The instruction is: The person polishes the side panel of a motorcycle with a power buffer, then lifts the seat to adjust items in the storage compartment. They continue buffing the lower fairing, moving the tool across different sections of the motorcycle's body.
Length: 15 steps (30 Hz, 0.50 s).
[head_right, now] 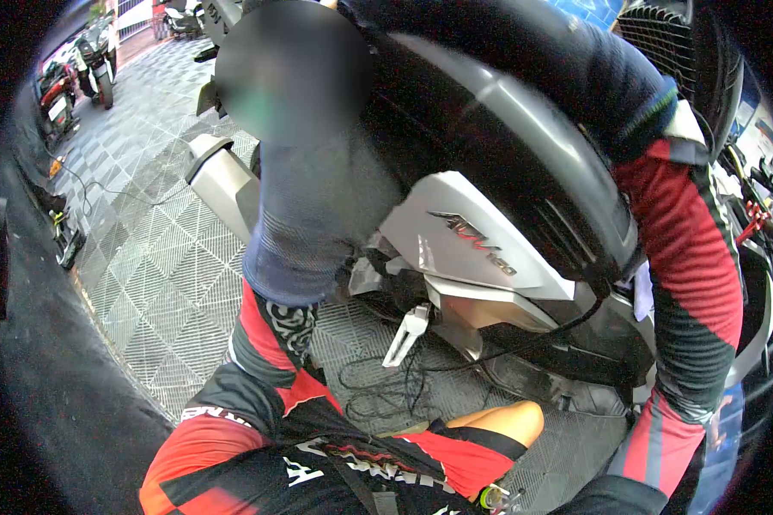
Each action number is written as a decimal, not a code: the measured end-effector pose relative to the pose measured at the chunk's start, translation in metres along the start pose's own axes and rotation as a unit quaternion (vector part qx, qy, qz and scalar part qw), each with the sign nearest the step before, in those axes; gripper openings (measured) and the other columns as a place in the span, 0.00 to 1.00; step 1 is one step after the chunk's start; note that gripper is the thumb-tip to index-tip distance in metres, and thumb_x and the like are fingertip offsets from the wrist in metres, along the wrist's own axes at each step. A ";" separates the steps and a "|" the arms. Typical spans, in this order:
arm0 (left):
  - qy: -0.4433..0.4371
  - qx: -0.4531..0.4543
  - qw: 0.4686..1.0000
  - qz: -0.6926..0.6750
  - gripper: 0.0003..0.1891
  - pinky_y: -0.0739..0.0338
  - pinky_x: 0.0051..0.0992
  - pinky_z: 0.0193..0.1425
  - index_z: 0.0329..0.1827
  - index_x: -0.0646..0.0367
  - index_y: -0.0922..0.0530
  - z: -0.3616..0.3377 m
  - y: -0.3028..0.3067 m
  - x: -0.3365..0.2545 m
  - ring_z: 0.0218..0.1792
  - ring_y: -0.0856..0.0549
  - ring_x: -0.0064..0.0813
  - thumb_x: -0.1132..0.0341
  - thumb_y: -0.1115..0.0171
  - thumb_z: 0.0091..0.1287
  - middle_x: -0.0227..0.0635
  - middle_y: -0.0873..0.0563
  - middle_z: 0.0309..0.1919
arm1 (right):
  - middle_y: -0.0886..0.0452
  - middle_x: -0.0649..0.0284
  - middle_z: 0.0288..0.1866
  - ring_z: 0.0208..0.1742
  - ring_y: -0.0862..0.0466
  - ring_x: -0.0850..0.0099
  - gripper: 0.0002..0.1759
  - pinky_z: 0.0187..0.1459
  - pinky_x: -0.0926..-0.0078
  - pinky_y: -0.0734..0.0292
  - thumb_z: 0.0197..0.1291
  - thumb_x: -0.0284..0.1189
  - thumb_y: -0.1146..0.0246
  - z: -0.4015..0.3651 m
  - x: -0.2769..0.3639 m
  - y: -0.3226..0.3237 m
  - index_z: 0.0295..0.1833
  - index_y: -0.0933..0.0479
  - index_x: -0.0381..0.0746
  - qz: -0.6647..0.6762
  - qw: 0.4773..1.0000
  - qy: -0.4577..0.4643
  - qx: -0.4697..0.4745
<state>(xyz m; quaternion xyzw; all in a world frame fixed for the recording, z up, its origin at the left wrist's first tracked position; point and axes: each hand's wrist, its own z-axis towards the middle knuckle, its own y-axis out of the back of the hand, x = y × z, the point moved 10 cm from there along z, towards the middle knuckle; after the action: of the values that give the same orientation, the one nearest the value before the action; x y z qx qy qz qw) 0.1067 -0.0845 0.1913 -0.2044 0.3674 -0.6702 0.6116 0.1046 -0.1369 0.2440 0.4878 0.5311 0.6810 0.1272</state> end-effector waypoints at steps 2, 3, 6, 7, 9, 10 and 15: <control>-0.009 0.016 1.000 0.021 0.19 0.16 0.31 0.50 0.57 0.57 0.22 0.000 -0.004 -0.015 0.47 0.13 0.28 0.53 0.52 0.78 0.36 0.14 0.48 | 0.19 0.56 0.57 0.57 0.20 0.69 0.27 0.61 0.72 0.25 0.65 0.39 0.36 0.007 0.005 0.000 0.64 0.26 0.34 0.000 1.000 -0.003 -0.001; -0.014 0.016 0.999 0.028 0.19 0.17 0.31 0.52 0.58 0.58 0.22 0.001 -0.004 -0.021 0.48 0.14 0.28 0.54 0.52 0.78 0.37 0.14 0.49 | 0.19 0.56 0.57 0.57 0.20 0.69 0.27 0.61 0.72 0.25 0.65 0.39 0.36 0.009 0.007 -0.002 0.65 0.26 0.34 -0.005 1.000 -0.007 -0.001; -0.024 0.023 0.998 0.047 0.18 0.19 0.30 0.55 0.59 0.60 0.23 0.002 -0.006 -0.030 0.51 0.16 0.28 0.57 0.54 0.79 0.38 0.15 0.51 | 0.19 0.56 0.57 0.57 0.20 0.69 0.28 0.62 0.71 0.26 0.64 0.39 0.36 0.018 0.012 -0.001 0.65 0.27 0.34 -0.007 1.000 -0.015 -0.002; -0.025 0.023 0.998 0.054 0.18 0.20 0.30 0.56 0.59 0.60 0.24 0.004 -0.003 -0.030 0.52 0.16 0.27 0.58 0.54 0.79 0.38 0.16 0.52 | 0.19 0.56 0.57 0.57 0.20 0.69 0.28 0.62 0.71 0.26 0.64 0.38 0.36 0.020 0.013 0.001 0.65 0.27 0.34 -0.005 1.000 -0.018 -0.004; -0.034 0.023 0.997 0.071 0.18 0.22 0.29 0.58 0.60 0.62 0.24 0.005 0.000 -0.026 0.55 0.17 0.27 0.60 0.55 0.79 0.39 0.17 0.54 | 0.20 0.56 0.58 0.57 0.20 0.69 0.28 0.62 0.71 0.26 0.64 0.38 0.35 0.020 0.013 0.001 0.65 0.27 0.34 -0.005 1.000 -0.027 -0.010; -0.039 0.023 0.995 0.084 0.18 0.23 0.29 0.59 0.61 0.62 0.25 0.004 0.001 -0.022 0.56 0.18 0.27 0.61 0.56 0.79 0.39 0.17 0.55 | 0.20 0.56 0.58 0.58 0.20 0.69 0.28 0.62 0.71 0.26 0.64 0.38 0.35 0.015 0.010 0.004 0.65 0.27 0.34 -0.001 0.999 -0.037 -0.018; -0.206 0.051 0.912 0.351 0.17 0.27 0.28 0.65 0.63 0.66 0.27 -0.015 -0.016 -0.003 0.61 0.21 0.26 0.66 0.58 0.80 0.41 0.19 0.59 | 0.20 0.56 0.58 0.58 0.21 0.69 0.29 0.62 0.71 0.27 0.63 0.38 0.35 -0.016 -0.010 0.014 0.65 0.27 0.33 0.031 0.991 -0.103 -0.073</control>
<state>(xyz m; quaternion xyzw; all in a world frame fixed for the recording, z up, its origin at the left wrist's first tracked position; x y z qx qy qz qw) 0.0860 -0.0782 0.1939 -0.1640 0.2467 -0.3732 0.8792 0.1013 -0.1592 0.2507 0.5613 0.4488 0.6673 0.1955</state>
